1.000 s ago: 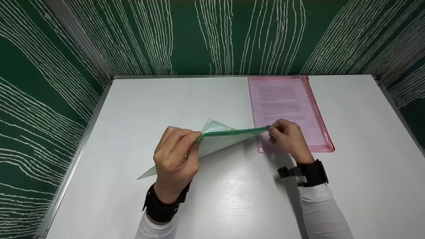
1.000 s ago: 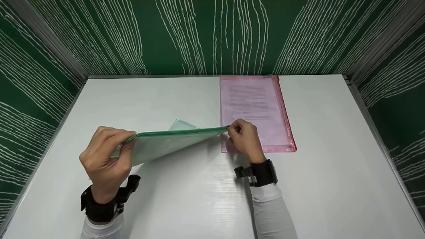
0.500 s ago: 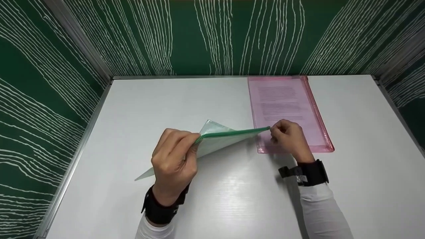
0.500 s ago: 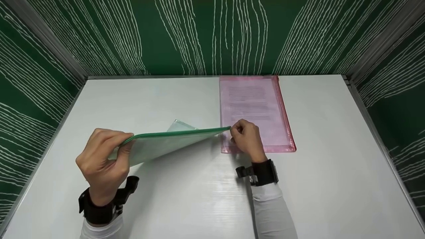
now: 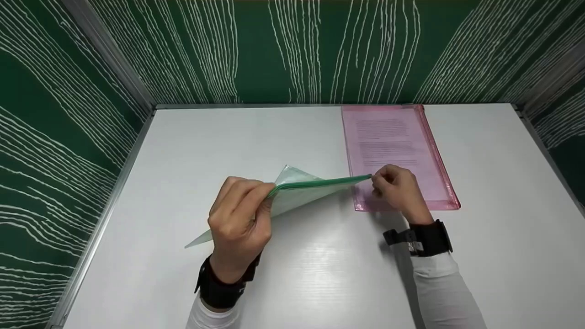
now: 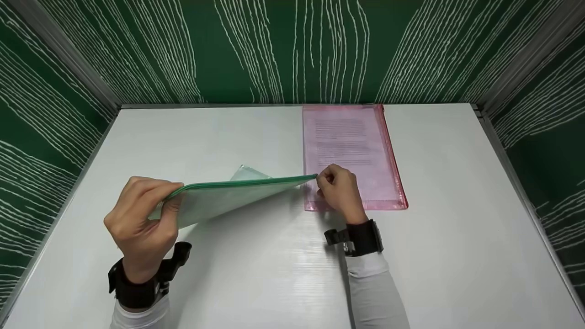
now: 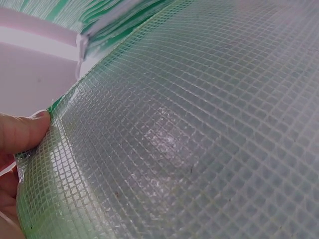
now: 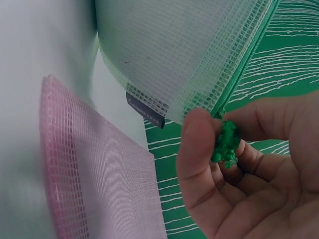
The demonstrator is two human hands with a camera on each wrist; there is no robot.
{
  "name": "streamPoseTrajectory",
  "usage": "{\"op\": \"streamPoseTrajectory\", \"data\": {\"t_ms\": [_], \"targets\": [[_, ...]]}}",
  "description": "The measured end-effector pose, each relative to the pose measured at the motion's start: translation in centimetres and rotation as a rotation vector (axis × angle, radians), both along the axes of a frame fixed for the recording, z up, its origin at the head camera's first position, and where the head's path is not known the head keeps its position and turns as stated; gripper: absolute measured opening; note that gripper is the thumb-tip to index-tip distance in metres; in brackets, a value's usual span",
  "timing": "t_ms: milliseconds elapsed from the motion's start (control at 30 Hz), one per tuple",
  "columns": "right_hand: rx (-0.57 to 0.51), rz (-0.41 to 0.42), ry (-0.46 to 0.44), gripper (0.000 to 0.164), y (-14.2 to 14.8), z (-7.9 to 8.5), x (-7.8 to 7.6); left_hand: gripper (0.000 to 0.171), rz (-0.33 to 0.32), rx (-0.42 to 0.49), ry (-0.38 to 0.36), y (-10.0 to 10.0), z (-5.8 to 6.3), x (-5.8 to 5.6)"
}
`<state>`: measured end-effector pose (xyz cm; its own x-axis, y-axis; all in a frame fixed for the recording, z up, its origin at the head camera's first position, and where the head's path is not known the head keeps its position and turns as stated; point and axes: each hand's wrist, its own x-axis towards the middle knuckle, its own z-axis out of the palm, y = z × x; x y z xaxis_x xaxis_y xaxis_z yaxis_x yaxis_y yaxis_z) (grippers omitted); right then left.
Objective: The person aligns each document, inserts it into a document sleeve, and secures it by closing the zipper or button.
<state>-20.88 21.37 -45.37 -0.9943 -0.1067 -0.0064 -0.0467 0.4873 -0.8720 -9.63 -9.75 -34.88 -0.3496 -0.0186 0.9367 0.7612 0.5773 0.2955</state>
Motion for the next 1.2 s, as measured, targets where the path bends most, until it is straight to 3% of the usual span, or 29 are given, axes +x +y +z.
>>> {"op": "streamPoseTrajectory", "data": {"t_ms": [1200], "targets": [[0.041,-0.041,-0.021,0.014,0.6,-1.2,-0.4,0.015,-0.024,0.003,-0.005,0.1,-0.2,0.0]]}}
